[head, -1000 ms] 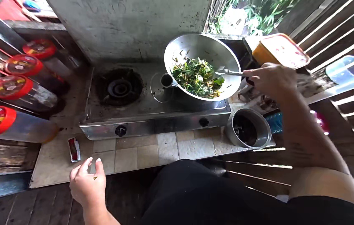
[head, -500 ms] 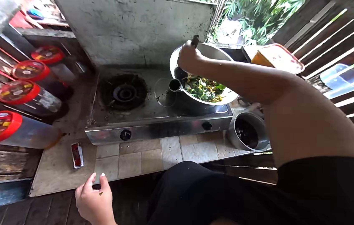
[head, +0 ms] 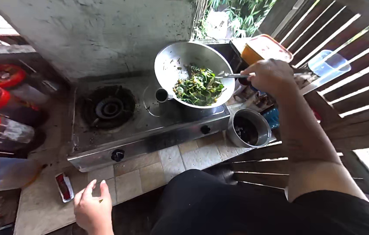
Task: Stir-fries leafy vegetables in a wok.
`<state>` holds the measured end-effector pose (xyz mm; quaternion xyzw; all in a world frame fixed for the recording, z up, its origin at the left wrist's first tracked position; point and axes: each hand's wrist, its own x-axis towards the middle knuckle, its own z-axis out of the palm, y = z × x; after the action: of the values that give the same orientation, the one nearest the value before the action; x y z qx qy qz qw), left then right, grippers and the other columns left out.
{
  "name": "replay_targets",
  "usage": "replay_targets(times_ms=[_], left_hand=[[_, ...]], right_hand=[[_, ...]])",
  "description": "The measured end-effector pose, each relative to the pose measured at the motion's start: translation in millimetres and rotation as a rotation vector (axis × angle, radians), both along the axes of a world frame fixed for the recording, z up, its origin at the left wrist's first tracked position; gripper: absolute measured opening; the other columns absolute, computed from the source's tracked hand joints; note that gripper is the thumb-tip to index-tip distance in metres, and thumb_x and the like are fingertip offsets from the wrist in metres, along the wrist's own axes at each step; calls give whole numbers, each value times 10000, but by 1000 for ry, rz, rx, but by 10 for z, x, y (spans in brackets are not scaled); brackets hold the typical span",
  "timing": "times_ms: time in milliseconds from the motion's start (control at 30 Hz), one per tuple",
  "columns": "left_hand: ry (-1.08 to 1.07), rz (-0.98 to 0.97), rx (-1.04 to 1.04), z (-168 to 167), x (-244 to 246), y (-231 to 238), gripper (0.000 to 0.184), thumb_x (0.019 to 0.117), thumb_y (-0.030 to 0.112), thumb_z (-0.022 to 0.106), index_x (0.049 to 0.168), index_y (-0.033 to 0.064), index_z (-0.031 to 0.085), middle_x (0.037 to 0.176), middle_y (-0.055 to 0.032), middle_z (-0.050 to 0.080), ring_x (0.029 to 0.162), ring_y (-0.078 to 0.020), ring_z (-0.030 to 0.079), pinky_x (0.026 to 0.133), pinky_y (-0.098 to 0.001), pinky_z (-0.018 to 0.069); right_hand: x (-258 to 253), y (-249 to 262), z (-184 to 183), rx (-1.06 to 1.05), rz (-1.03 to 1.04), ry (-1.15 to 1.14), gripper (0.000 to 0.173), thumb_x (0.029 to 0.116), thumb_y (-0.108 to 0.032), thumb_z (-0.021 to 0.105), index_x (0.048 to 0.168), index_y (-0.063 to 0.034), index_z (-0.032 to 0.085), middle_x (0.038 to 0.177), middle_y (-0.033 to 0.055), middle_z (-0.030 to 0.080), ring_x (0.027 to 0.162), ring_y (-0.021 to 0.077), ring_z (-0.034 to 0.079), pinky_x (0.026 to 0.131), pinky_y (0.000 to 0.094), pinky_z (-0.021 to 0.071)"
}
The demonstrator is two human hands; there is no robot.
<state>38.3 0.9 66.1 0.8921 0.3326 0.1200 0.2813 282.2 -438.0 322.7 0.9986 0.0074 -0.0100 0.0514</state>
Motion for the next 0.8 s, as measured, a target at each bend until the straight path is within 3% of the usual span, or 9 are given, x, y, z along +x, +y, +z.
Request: replay_targets(times_ms=[167, 367, 500, 633, 700, 800], left_hand=[[-16, -44, 6, 76, 233, -128, 355, 1010, 215, 633, 1248, -43, 683, 1287, -323, 616, 1209, -489, 599, 1004, -626, 465], [8, -27, -9, 8, 190, -188, 342, 1007, 204, 641, 1245, -37, 690, 1285, -319, 619, 1197, -479, 609, 1000, -623, 469], [22, 22, -7, -14, 94, -127, 347, 1006, 207, 641, 1248, -38, 687, 1291, -318, 618, 1208, -486, 602, 1008, -628, 460], [1, 62, 1, -28, 0, -108, 343, 1003, 196, 645, 1240, -47, 688, 1274, -329, 623, 1195, -485, 609, 1003, -613, 468], [2, 76, -15, -44, -20, -126, 339, 1003, 186, 643, 1243, -49, 686, 1277, -330, 620, 1201, -484, 603, 1009, -612, 462], [26, 78, -37, -72, -32, -179, 341, 1005, 196, 645, 1249, -40, 686, 1290, -318, 619, 1213, -476, 601, 1016, -607, 464]], right_hand=[[-228, -151, -294, 97, -103, 28, 298, 1032, -139, 593, 1282, -198, 744, 1242, 216, 711, 1176, 477, 641, 932, 716, 462], [101, -9, -929, 208, -27, -31, 372, 1030, -102, 540, 1335, -223, 716, 1218, 202, 716, 1152, 429, 667, 929, 650, 502], [73, -222, -476, 199, -103, 36, 310, 1042, -202, 591, 1310, -279, 725, 1274, 186, 708, 1191, 475, 638, 920, 750, 458], [-140, -175, 22, 73, -89, 79, 297, 1056, -209, 586, 1306, -272, 733, 1263, 202, 706, 1200, 483, 624, 930, 746, 448], [-122, -32, -66, 119, -41, 54, 294, 1048, -185, 592, 1296, -244, 739, 1236, 219, 712, 1172, 495, 634, 925, 745, 448], [142, 243, -545, 231, -10, 48, 351, 1047, -161, 561, 1352, -261, 703, 1258, 206, 710, 1191, 471, 642, 959, 712, 466]])
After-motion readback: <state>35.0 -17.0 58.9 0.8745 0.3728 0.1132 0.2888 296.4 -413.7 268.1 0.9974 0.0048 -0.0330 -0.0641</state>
